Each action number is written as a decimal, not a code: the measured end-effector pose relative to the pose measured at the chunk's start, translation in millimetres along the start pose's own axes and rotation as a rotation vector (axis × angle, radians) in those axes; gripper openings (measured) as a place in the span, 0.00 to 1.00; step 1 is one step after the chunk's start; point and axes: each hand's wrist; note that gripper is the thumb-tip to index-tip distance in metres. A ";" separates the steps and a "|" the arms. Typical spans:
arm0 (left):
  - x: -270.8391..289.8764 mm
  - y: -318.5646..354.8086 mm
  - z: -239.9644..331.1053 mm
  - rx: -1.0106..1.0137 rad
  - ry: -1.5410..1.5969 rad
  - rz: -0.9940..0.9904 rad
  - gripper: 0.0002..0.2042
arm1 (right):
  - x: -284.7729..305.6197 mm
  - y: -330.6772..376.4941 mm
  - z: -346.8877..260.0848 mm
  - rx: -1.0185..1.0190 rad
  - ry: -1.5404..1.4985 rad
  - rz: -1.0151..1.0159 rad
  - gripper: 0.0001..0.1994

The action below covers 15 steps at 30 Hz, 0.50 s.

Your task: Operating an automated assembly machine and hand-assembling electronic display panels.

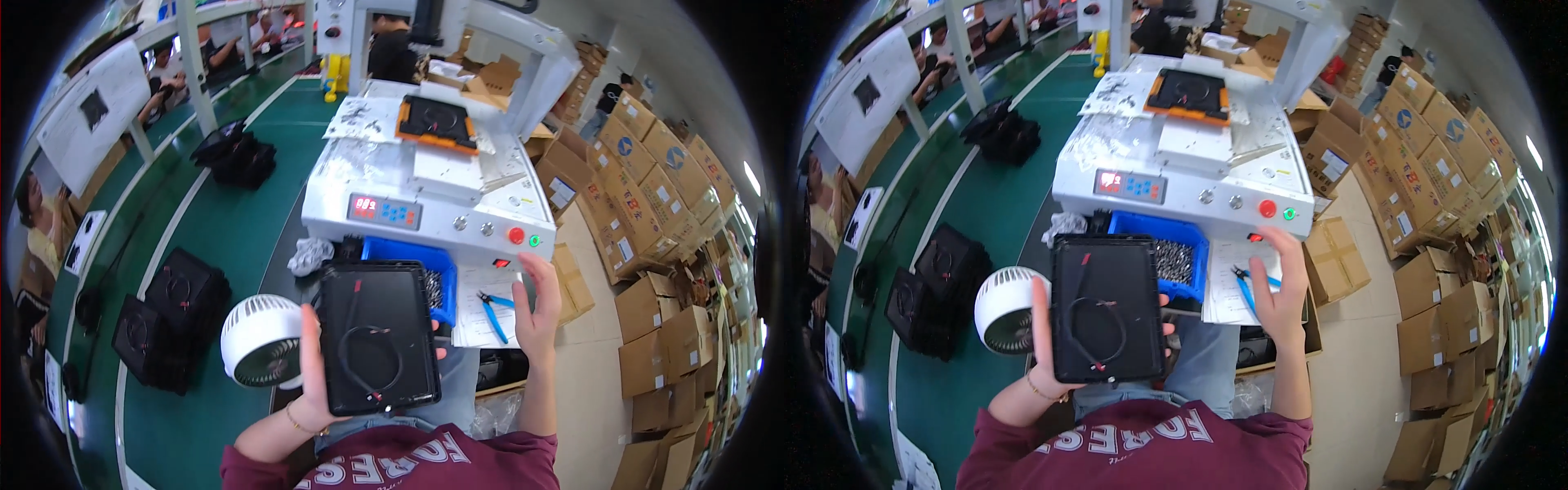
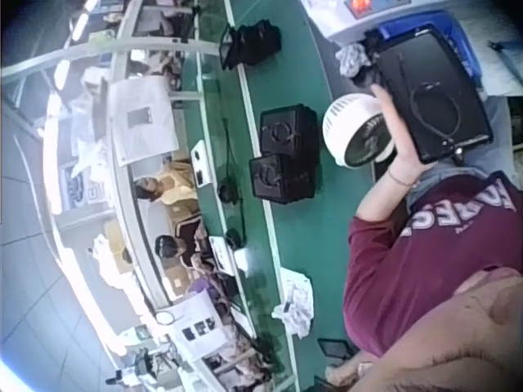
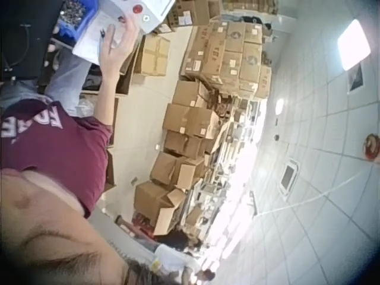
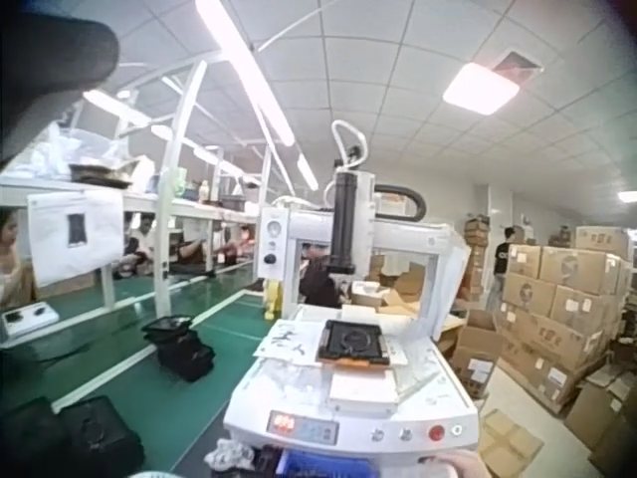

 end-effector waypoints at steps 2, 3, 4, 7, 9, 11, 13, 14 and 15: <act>23.2 -1.2 -6.5 0.076 0.082 0.051 0.53 | 0.2 -2.1 -37.4 0.151 -0.118 -0.276 0.17; 30.3 0.0 -6.6 0.086 0.053 -0.008 0.48 | -6.2 -6.5 -51.9 0.250 -0.144 -0.422 0.17; 33.3 1.2 -10.0 0.057 0.032 0.077 0.45 | -10.4 -9.2 -65.0 0.345 -0.155 -0.554 0.18; 41.8 5.6 -21.6 0.036 0.017 0.181 0.38 | -30.7 -8.1 -85.2 0.401 -0.068 -0.693 0.18; 44.1 8.5 -26.5 0.052 0.000 0.202 0.36 | -45.0 -7.8 -82.1 0.503 -0.023 -0.739 0.18; 51.3 11.3 -31.3 0.079 0.205 0.108 0.36 | -54.9 -7.7 -76.9 0.549 -0.045 -0.770 0.16; 39.2 7.9 -27.7 0.134 0.144 0.092 0.37 | -59.9 -9.5 -69.6 0.606 -0.039 -0.771 0.13; 36.9 7.0 -26.4 0.165 0.060 0.106 0.37 | -57.2 -14.0 -68.8 0.633 -0.032 -0.791 0.14; 38.4 5.9 -25.4 0.175 0.039 0.155 0.35 | -51.7 -20.3 -71.1 0.663 -0.024 -0.809 0.16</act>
Point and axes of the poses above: each hand's wrist, its own y-axis away from the middle knuckle, its own x-axis out of the back of the hand, z = x × y, and after that the axes turned 6 degrees about -x, right-handed
